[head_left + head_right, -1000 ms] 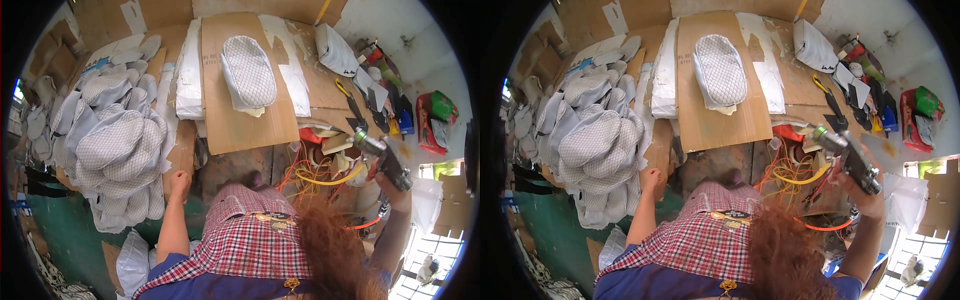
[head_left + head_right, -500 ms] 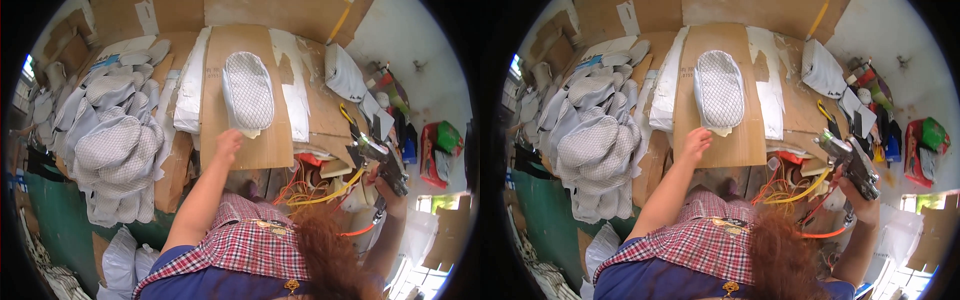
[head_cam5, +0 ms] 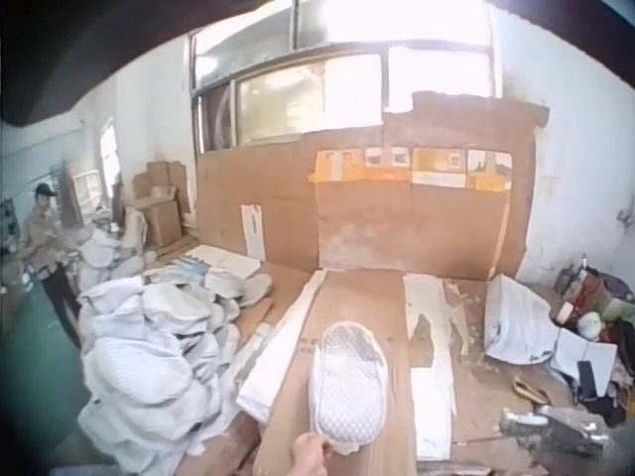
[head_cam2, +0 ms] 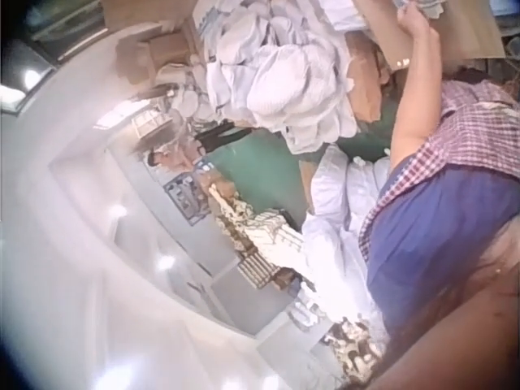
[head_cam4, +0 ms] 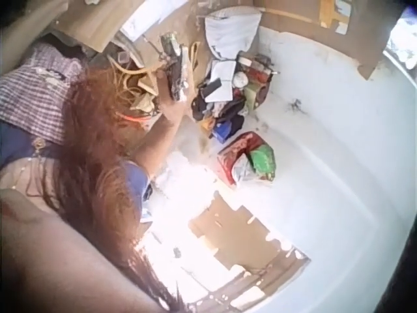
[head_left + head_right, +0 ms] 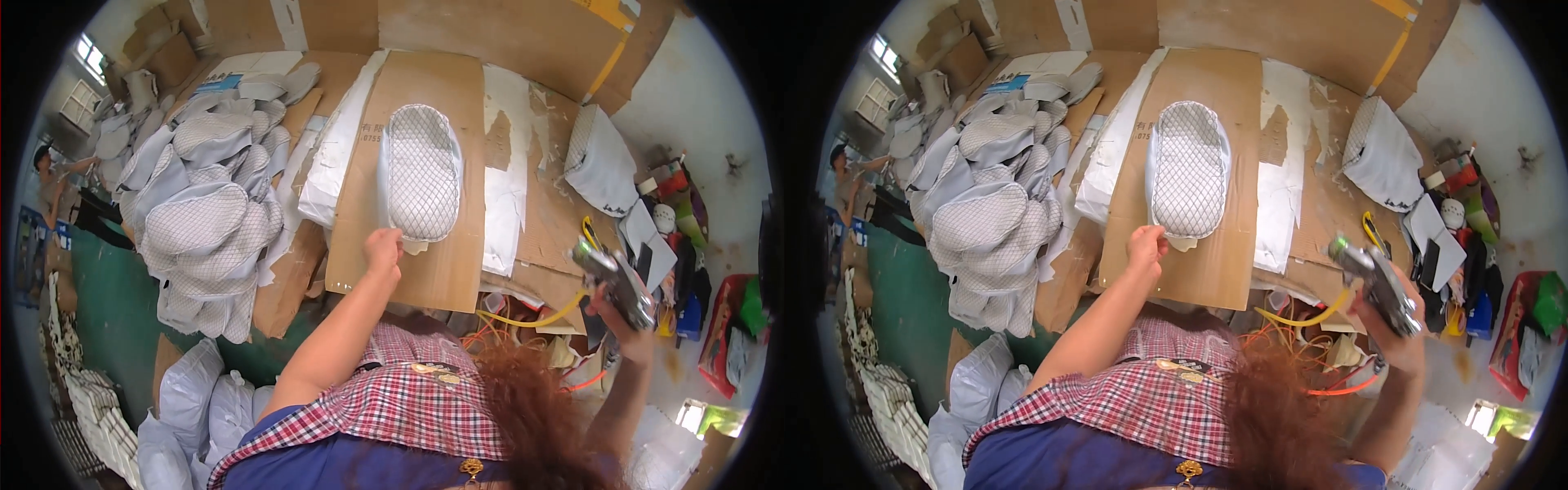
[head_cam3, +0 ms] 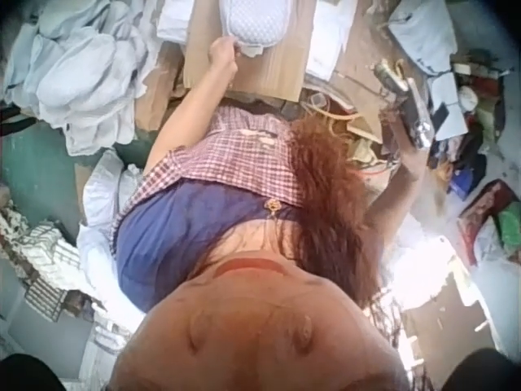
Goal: The recorder uses a glue spray gun to apply adhesive to shoe parts and then joins them together at a factory workbench.
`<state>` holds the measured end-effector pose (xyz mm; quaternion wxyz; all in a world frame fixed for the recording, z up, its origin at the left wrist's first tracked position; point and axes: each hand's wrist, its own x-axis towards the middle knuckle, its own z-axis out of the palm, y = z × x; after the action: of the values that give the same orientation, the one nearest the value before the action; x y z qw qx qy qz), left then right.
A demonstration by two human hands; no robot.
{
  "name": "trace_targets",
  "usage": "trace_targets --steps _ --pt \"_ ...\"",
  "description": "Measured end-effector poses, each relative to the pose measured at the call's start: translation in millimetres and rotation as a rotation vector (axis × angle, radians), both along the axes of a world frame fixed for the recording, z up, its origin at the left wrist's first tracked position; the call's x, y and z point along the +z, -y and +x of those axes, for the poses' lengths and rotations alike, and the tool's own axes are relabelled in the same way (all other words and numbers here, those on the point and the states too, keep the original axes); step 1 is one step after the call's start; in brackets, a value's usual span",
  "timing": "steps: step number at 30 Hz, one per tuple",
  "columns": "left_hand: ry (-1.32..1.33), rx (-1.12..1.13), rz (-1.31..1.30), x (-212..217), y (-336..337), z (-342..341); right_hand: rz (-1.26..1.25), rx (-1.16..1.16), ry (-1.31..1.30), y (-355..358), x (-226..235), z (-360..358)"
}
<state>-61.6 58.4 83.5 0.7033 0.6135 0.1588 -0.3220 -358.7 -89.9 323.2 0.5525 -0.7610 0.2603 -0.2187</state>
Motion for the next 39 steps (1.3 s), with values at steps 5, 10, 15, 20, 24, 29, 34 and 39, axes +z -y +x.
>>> trace_targets --steps 5,10,15,20,24,29,34,39 --pt "0.177 -0.08 -0.037 65 25 23 -0.436 -0.135 -0.082 85 -129 46" --pt "0.115 -0.144 -0.235 160 74 70 -0.905 -0.221 -0.197 106 -228 111" --pt "0.082 -0.06 -0.291 194 107 115 1.041 0.41 0.374 28 -174 240" --pt "0.076 -0.146 -0.277 209 121 156 1.157 0.148 1.066 56 -149 331" --pt "0.357 -0.045 -0.065 234 125 211 0.48 -0.004 0.844 104 -114 373" --pt "0.454 -0.115 -0.208 296 137 278 0.231 -0.098 0.8 140 -76 416" --pt "0.309 -0.146 -0.484 327 125 408 0.359 -0.054 1.024 139 -58 460" --pt "0.28 -0.343 -0.828 316 36 593 0.554 -0.093 1.003 163 -69 448"
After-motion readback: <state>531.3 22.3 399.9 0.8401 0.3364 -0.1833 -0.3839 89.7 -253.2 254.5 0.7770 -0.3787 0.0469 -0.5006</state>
